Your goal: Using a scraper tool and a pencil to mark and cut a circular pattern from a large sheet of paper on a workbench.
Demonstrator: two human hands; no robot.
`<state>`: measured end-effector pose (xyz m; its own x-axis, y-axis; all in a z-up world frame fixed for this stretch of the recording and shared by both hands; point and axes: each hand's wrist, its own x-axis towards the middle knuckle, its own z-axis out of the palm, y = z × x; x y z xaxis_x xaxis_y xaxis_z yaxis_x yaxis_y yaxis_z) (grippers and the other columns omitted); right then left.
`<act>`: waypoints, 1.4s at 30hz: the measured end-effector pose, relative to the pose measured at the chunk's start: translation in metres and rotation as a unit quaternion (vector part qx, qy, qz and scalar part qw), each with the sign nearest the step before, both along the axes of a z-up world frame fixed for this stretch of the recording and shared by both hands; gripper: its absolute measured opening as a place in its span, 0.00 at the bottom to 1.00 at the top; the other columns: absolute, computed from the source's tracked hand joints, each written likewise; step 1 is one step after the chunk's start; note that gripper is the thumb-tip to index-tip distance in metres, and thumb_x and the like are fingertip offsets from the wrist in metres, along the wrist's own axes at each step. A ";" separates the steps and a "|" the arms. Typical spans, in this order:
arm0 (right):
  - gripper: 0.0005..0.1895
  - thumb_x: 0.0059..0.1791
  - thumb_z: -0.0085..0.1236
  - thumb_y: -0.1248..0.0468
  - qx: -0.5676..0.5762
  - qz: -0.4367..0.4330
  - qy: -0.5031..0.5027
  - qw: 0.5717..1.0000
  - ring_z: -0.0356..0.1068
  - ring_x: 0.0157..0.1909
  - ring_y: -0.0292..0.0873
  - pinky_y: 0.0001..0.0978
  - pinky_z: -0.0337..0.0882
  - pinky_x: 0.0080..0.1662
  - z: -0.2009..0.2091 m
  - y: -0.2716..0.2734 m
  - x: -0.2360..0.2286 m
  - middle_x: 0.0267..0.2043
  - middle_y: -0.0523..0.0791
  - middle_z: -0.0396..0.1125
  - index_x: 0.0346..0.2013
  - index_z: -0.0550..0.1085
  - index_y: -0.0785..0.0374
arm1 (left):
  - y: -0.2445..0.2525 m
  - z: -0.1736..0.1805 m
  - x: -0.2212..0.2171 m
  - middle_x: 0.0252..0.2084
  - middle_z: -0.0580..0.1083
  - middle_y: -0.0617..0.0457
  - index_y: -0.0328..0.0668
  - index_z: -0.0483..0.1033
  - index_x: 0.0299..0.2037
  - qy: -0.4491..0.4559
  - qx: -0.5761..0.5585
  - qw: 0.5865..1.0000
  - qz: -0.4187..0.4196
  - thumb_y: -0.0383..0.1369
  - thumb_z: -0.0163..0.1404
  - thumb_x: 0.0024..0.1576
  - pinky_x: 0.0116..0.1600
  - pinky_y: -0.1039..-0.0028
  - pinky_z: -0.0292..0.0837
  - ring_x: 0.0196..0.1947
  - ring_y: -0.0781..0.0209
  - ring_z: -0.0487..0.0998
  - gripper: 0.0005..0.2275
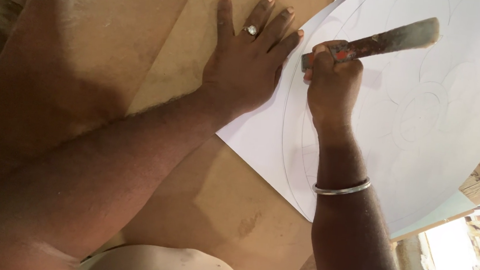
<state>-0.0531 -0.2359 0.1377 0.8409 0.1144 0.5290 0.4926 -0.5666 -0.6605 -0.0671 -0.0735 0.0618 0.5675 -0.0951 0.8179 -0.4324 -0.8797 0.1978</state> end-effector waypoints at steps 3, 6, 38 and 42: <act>0.09 0.53 0.48 0.67 0.009 -0.003 0.010 1.000 0.64 0.24 0.32 0.27 0.67 0.30 0.002 0.003 -0.003 0.24 0.42 0.68 0.32 0.74 0.67 | -0.001 -0.001 0.002 0.73 0.62 0.47 0.51 0.67 0.70 0.000 0.005 1.000 0.005 0.38 0.41 0.70 0.69 0.23 0.33 0.76 0.46 0.55 0.18; 0.09 0.52 0.48 0.67 0.010 -0.010 0.020 1.000 0.64 0.24 0.32 0.27 0.66 0.30 0.003 0.004 -0.006 0.24 0.42 0.68 0.32 0.74 0.67 | -0.002 -0.001 0.003 0.73 0.62 0.47 0.50 0.68 0.69 -0.004 0.007 1.000 0.009 0.38 0.41 0.69 0.69 0.23 0.34 0.75 0.46 0.55 0.18; 0.09 0.54 0.48 0.66 -0.042 -0.015 0.038 0.998 0.65 0.26 0.33 0.27 0.67 0.31 -0.008 -0.003 -0.026 0.25 0.41 0.69 0.33 0.74 0.67 | 0.001 0.001 -0.001 0.75 0.60 0.48 0.50 0.67 0.70 0.011 0.015 1.000 0.008 0.38 0.41 0.69 0.69 0.22 0.34 0.76 0.47 0.54 0.19; 0.09 0.54 0.48 0.66 -0.053 -0.011 0.035 0.998 0.65 0.26 0.33 0.27 0.67 0.31 -0.009 -0.004 -0.029 0.25 0.41 0.69 0.34 0.74 0.67 | 0.000 0.002 -0.001 0.76 0.57 0.49 0.51 0.64 0.72 0.035 0.031 0.999 0.016 0.39 0.40 0.68 0.69 0.23 0.33 0.76 0.48 0.51 0.21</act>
<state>-0.0822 -0.2403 0.1282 0.8779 0.1483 0.4554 0.4347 -0.6457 -0.6278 -0.0681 -0.0731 0.0636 0.6274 -0.1247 0.7687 -0.3905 -0.9044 0.1720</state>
